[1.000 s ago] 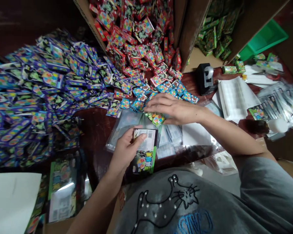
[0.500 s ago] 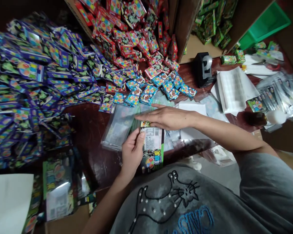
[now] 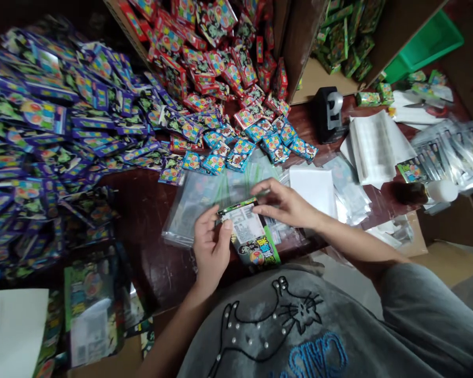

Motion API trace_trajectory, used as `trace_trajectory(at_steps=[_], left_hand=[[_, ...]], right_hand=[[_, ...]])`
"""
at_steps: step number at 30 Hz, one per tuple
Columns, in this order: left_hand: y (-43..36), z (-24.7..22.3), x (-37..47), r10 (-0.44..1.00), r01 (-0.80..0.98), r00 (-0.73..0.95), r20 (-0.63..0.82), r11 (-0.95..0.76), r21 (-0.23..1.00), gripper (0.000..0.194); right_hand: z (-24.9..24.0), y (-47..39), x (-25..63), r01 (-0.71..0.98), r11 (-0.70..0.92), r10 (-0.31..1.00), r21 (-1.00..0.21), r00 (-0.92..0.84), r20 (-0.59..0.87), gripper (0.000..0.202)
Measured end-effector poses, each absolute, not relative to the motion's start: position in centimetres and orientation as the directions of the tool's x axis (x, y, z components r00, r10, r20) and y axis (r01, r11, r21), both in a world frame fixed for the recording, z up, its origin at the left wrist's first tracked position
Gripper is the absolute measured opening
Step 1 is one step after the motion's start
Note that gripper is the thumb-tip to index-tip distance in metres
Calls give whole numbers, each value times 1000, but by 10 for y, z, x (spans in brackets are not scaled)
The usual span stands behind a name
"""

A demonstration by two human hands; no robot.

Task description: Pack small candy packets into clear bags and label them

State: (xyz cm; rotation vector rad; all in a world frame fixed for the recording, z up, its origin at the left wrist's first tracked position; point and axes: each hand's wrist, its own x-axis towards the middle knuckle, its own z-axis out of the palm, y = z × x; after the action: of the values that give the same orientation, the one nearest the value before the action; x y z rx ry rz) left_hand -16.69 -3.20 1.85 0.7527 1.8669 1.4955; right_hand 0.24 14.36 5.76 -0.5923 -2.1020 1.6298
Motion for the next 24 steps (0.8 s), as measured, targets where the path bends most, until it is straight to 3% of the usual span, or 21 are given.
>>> trace_trajectory(at_steps=[2,5,7,10,14,18,24], left_hand=[[-34,16,-173,790,43,-592,-162,231,972,48],[-29,14,-180,851,64,-500,-163,224,973,37],[-23,15,-181,885,97,-447,-130,193,976,29],[-14,21,-177,885,70,-451,-118,167,984,25],[-6,30,-170,865,4,-479,-148,171,985,38],[4,39,-168,902,37,-365,-228,259,965,33],[30,54,-164,910,59,-304,-281,313,948,38]], right_hand=[[48,129,8,73,50,611,-996,-791,-27,33],[40,119,15,70,-67,633,-995,-768,-96,31],[38,118,20,76,-33,653,-997,-753,-79,30],[38,117,26,30,135,715,-990,-695,76,21],[39,117,34,-10,150,753,-989,-647,121,32],[47,125,42,76,64,705,-995,-709,-9,23],[56,136,47,106,-373,696,-922,-626,-353,41]])
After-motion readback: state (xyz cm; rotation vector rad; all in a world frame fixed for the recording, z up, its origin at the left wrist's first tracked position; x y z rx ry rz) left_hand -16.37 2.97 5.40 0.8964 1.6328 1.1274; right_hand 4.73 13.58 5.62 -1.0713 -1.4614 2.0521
